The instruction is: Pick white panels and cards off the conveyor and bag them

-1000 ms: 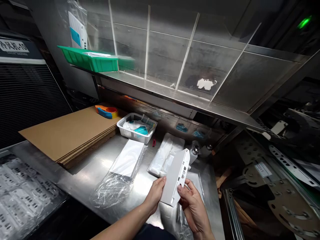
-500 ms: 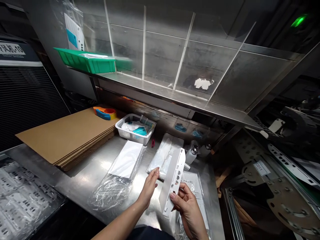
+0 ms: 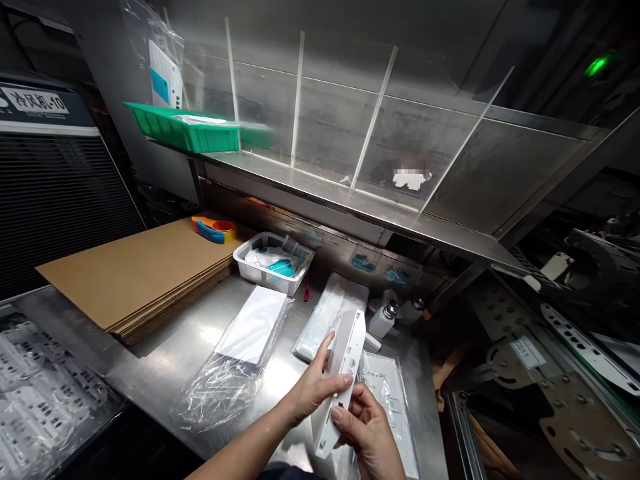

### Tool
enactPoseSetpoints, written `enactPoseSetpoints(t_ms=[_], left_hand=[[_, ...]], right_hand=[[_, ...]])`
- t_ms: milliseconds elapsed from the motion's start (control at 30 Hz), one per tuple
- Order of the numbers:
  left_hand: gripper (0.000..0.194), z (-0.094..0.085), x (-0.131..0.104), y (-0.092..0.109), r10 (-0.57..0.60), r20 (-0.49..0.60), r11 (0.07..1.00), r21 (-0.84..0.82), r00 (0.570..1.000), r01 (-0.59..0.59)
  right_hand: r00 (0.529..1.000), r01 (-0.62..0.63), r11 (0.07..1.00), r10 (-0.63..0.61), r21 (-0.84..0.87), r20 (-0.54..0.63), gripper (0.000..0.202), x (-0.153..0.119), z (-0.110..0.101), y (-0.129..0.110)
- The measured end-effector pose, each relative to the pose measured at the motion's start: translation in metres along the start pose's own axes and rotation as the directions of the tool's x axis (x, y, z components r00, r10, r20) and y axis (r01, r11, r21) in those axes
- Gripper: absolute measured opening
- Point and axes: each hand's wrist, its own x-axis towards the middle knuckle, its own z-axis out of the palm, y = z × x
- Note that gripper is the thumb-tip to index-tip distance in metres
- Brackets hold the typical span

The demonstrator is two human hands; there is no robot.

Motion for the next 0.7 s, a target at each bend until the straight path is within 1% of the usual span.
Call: enactPoseSetpoints(t_ms=[200,300,400,467,500,567,633,700], left_hand=[[0.088,-0.001,-0.002,0.001,0.002,0.005,1.0,-0.019,1.0,-0.002],[0.09,-0.001,-0.003,0.002,0.012,-0.021,1.0,-0.019,1.0,-0.012],[0.092,-0.001,-0.004,0.004,0.024,-0.014,1.0,-0.003,1.0,-0.024],[0.095,0.0,-0.005,0.004,0.029,0.038,1.0,0.006,0.999,-0.029],[0.096,0.0,-0.005,0.003,0.034,0.066,0.999,0.022,0.997,-0.036],[0.1,0.001,-0.005,0.002,0.053,0.086,0.993,0.1,0.995,-0.062],[0.104,0.001,-0.006,0.002,0.076,0.058,0.969,0.23,0.995,-0.087],[0.108,0.001,-0.008,0.005,0.094,0.017,0.938,0.333,0.995,-0.095]], right_hand=[[1.0,-0.003,1.0,0.003,0.006,0.025,0.039,0.001,-0.001,0.007],[1.0,0.009,0.999,-0.008,-0.043,0.027,0.035,0.0,-0.003,0.004],[0.997,0.054,0.99,-0.062,-0.13,-0.052,0.039,0.001,-0.008,-0.013],[0.986,0.094,0.975,-0.119,-0.201,-0.12,0.046,0.005,-0.01,-0.031],[0.979,0.116,0.963,-0.153,-0.245,-0.138,0.045,0.007,-0.01,-0.041],[0.969,0.154,0.925,-0.21,-0.347,-0.13,0.037,0.014,-0.009,-0.06],[0.966,0.178,0.883,-0.242,-0.435,-0.096,0.035,0.02,-0.005,-0.073],[0.966,0.203,0.84,-0.255,-0.503,-0.037,0.034,0.023,0.0,-0.082]])
